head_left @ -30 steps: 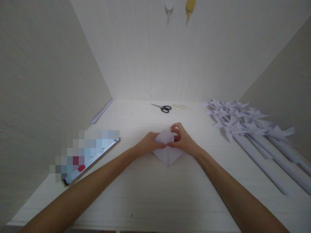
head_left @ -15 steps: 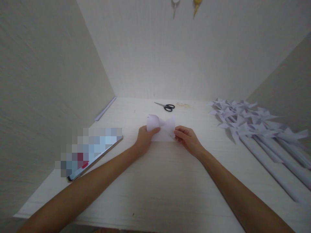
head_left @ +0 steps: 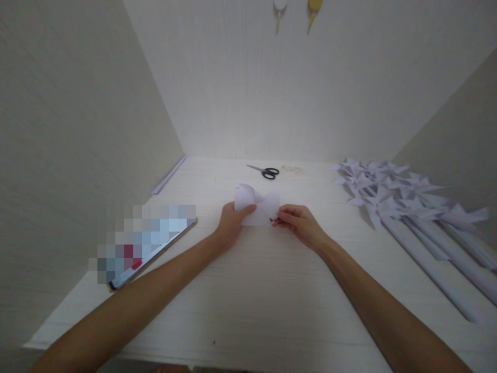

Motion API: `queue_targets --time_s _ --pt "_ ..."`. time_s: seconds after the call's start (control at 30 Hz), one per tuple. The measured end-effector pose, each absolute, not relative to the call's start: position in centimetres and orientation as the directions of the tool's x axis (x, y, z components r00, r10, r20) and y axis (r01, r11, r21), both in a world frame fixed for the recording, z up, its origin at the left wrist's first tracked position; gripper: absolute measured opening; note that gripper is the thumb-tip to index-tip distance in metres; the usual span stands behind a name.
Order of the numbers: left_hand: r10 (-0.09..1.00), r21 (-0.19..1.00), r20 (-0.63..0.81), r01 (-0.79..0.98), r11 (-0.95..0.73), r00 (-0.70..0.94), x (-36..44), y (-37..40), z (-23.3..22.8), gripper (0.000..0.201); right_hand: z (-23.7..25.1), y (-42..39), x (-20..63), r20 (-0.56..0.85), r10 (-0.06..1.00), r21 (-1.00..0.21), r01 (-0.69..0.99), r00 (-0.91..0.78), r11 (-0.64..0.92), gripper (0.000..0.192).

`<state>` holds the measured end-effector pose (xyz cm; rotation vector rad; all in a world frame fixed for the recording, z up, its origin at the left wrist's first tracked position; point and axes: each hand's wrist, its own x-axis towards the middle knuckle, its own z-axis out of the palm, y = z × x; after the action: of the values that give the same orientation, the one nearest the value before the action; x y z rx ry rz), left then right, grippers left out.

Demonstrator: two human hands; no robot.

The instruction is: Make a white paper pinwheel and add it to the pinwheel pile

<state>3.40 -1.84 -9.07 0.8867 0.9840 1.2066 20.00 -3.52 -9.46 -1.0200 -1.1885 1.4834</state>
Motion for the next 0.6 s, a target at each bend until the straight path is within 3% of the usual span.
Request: queue_targets --time_s 0.23,0.6 --pt "0.986 0.933 -0.137 -0.321 0.161 0.097 3.39 -1.85 -9.10 0.024 -9.85 -3.60 20.16 -0.025 0.971 -0.989 -0.133 -0.237 -0.058 0.008" --pt "0.980 0.897 -0.166 -0.397 0.196 0.110 3.26 -1.83 -8.79 0.020 -9.68 -3.69 19.89 0.061 0.973 -0.985 -0.173 -0.223 0.022 0.025"
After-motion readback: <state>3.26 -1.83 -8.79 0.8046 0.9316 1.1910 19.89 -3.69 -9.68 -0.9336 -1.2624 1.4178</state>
